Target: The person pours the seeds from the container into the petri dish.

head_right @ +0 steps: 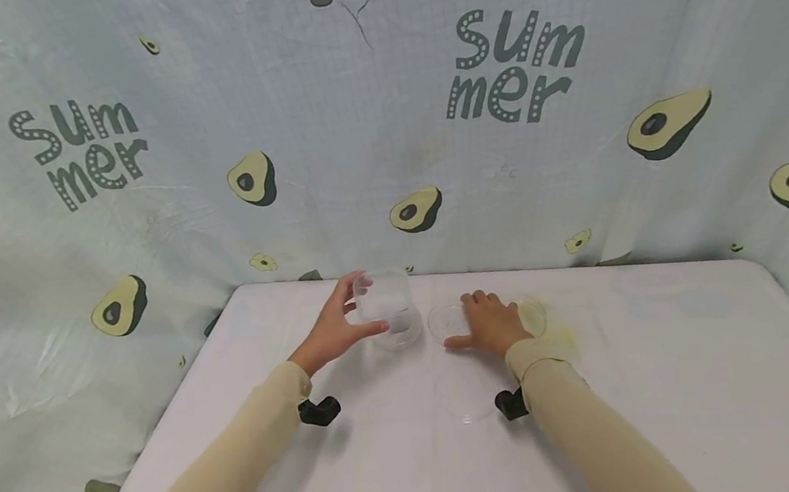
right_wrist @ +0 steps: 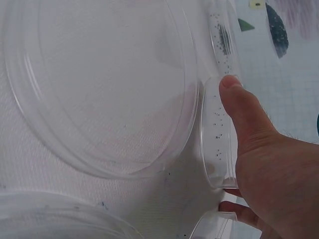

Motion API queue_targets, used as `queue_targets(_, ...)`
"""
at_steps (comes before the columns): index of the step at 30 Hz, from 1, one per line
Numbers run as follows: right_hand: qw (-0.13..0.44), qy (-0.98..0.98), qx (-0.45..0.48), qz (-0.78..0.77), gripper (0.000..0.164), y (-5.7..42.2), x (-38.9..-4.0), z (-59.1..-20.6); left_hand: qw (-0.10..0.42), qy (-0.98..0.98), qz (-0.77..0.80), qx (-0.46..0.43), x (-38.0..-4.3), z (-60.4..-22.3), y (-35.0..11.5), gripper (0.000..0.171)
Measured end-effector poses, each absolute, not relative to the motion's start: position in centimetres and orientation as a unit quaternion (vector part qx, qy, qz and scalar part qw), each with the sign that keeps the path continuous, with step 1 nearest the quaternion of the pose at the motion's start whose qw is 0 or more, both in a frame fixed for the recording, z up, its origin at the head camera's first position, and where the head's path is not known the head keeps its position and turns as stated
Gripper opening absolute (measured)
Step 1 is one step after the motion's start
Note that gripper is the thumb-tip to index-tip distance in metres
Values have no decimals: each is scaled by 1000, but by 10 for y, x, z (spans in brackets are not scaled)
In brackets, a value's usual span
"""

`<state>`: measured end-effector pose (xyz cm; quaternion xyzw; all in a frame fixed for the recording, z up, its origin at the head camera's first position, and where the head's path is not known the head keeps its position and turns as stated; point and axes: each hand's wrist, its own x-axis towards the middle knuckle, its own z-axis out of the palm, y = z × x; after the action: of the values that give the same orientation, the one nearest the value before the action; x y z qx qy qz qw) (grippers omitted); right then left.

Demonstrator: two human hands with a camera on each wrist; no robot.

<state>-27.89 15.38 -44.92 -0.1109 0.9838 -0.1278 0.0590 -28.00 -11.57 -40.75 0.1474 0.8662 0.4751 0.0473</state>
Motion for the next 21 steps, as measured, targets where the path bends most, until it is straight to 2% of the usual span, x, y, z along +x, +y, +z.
queue_targets(10,40,983,-119,-132,90,156,-277,-448,34,869,464,167,-287,-406,-108,94)
queue_targets(21,55,984,-102,-134,91,155,-278,-454,26,877,453,160,-289,-410,-99,96)
